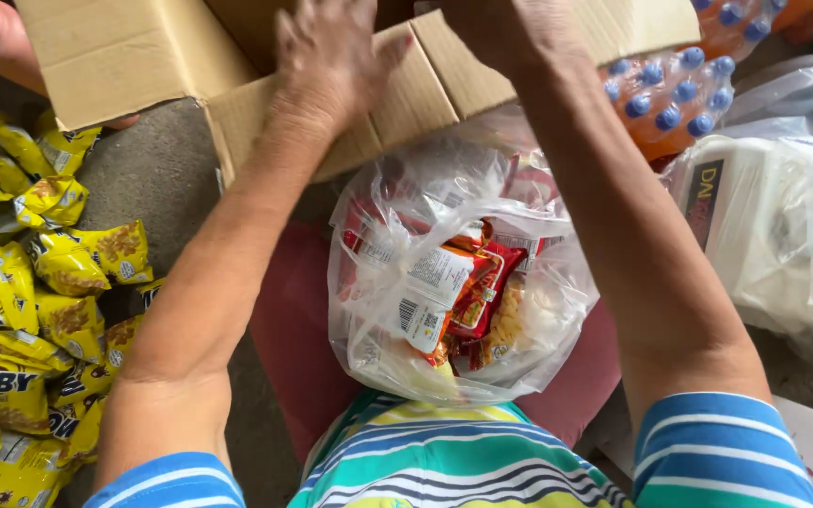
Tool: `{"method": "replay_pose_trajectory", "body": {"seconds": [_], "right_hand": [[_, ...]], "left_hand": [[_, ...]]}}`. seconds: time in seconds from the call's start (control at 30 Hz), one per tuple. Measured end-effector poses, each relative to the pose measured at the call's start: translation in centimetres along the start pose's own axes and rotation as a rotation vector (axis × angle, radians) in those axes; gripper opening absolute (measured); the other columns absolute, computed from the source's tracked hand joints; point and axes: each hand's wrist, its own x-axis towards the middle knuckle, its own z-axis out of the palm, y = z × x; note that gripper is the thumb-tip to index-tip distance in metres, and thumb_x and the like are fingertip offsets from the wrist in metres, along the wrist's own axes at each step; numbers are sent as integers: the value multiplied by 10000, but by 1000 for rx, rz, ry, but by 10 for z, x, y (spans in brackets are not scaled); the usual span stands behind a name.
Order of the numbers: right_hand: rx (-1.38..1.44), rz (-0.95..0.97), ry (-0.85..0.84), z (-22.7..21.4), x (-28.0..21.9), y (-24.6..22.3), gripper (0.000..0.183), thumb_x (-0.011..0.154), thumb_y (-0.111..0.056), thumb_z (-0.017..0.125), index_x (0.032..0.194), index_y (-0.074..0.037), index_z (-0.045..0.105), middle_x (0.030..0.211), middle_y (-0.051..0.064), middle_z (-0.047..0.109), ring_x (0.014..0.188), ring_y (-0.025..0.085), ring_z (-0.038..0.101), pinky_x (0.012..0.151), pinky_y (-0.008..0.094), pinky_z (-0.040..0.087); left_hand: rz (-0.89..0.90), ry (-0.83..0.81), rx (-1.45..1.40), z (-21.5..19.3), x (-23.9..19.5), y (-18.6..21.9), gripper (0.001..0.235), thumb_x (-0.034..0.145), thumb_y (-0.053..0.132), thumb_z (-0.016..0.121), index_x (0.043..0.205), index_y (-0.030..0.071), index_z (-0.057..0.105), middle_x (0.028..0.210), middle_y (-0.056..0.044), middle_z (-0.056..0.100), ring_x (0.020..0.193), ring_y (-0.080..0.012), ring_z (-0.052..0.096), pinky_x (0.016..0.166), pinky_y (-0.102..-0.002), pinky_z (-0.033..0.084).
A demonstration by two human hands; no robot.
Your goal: Packing various snack bags from a cardboard box into a clear plastic bag.
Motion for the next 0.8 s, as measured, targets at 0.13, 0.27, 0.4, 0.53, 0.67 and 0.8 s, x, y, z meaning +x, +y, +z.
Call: {"method": "replay_pose_trajectory", "body": {"seconds": [0.13,0.27,0.4,0.53,0.67,0.8], "right_hand": [[-64,-49,147,62,27,23,243,1064,-347,658,943,-145,714,792,92,709,754,312,674,738,476,492],[-116,-95,262,115,-9,34,340,1114,-343,623,859,-130,697,791,91,695,785,326,659,783,497,471],[-39,-3,41,86,-38,11,297,1094,-273,604,853,-113,668,834,91,698,839,313,656,789,498,442],[-25,-11,30,82,-51,5,263,1077,-247,606,875,-85,650,903,105,705,898,316,663,850,474,442],[-23,44,-8,76,-55,-1,242,1046,-228,623,873,-65,666,920,128,712,911,327,662,876,476,445],[29,27,10,77,-65,-6,199,1010,-223,640,919,-50,680,967,130,719,964,320,667,942,471,454]], "left_hand": [[-24,-120,67,30,-37,-3,571,919,582,653,1014,22,713,883,-199,740,840,-398,705,736,-570,542],[-298,-824,-216,-2,-14,-13,529,1025,596,526,1182,161,783,1128,-179,759,1028,-374,694,960,-516,534],[-629,-797,-304,67,21,-73,482,999,547,534,1243,163,694,1193,-108,738,1018,-339,759,896,-508,596],[-786,-342,-192,203,10,-159,485,844,414,673,1256,159,685,1248,-149,710,1113,-357,685,901,-482,565],[-737,-639,179,180,-25,-137,590,813,450,759,1334,207,628,1465,-159,509,1340,-427,449,1052,-558,393],[-845,-866,193,183,-51,-154,845,737,417,858,1459,151,507,1507,-165,479,1390,-370,446,1071,-536,400]]}}
